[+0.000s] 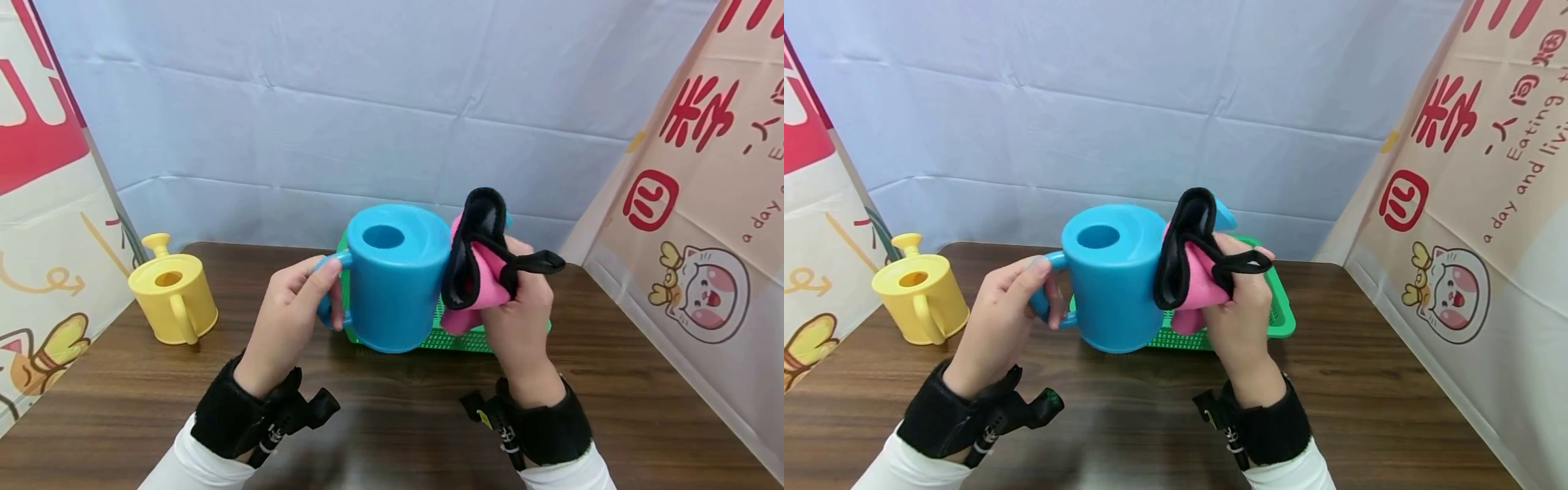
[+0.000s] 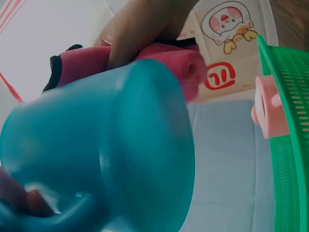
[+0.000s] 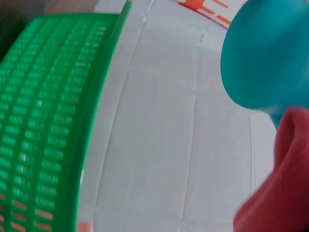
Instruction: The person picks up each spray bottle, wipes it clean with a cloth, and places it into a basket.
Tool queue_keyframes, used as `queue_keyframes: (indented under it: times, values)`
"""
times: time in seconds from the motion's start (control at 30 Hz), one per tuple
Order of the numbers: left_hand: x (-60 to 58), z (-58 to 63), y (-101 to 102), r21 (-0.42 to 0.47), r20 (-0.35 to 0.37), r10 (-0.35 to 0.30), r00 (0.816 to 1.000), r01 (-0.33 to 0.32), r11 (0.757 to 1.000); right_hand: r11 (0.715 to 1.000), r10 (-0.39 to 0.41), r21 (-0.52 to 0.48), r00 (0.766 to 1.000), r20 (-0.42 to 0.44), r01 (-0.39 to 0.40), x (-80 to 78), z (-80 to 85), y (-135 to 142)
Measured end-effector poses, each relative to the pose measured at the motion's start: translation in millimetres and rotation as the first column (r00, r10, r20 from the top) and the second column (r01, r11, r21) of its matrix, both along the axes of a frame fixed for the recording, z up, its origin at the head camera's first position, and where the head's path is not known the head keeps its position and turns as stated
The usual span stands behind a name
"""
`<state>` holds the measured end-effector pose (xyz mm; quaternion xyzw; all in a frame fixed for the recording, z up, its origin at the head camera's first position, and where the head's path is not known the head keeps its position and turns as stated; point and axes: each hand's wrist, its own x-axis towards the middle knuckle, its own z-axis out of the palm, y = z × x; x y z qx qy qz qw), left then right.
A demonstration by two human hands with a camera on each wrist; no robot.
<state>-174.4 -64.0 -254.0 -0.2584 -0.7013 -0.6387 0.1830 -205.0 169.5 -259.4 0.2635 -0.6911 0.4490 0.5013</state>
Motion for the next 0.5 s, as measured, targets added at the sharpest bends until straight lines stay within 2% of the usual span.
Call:
queue_keyframes:
  times: [0.07, 0.13, 0.23, 0.27, 0.37, 0.43, 0.5]
  values:
    - [-2.0, -0.6, 1.2, -0.039, -0.033, -0.063, 0.997, 0.062, 0.997, 0.995, -0.100, -0.033, 0.992, -0.082, 0.097, -0.7, 4.7, -0.2]
    - [-3.9, -2.2, 2.7, -0.070, -0.064, -0.129, 0.990, 0.124, 0.990, 0.978, -0.200, -0.090, 0.972, -0.125, 0.190, 0.1, 9.5, -1.3]
    - [-5.9, -6.0, 6.0, -0.120, -0.104, -0.203, 0.974, 0.190, 0.974, 0.947, -0.292, -0.175, 0.948, -0.125, 0.269, 0.8, 13.7, -2.3]
    - [-5.9, -7.6, 7.2, -0.149, -0.124, -0.211, 0.970, 0.191, 0.970, 0.940, -0.305, -0.194, 0.946, -0.114, 0.280, 0.5, 13.7, -1.8]
    - [-4.7, -11.6, 10.8, -0.284, -0.218, -0.190, 0.957, 0.124, 0.951, 0.932, -0.320, -0.198, 0.945, -0.060, 0.303, -3.3, 9.7, 4.1]
    - [-3.5, -13.1, 13.3, -0.380, -0.302, -0.158, 0.940, 0.033, 0.925, 0.938, -0.315, -0.152, 0.949, 0.000, 0.311, -5.8, 5.0, 8.2]
    - [-2.9, -14.4, 15.2, -0.443, -0.381, -0.123, 0.916, -0.064, 0.894, 0.945, -0.319, -0.064, 0.947, 0.049, 0.321, -7.2, 0.8, 11.4]
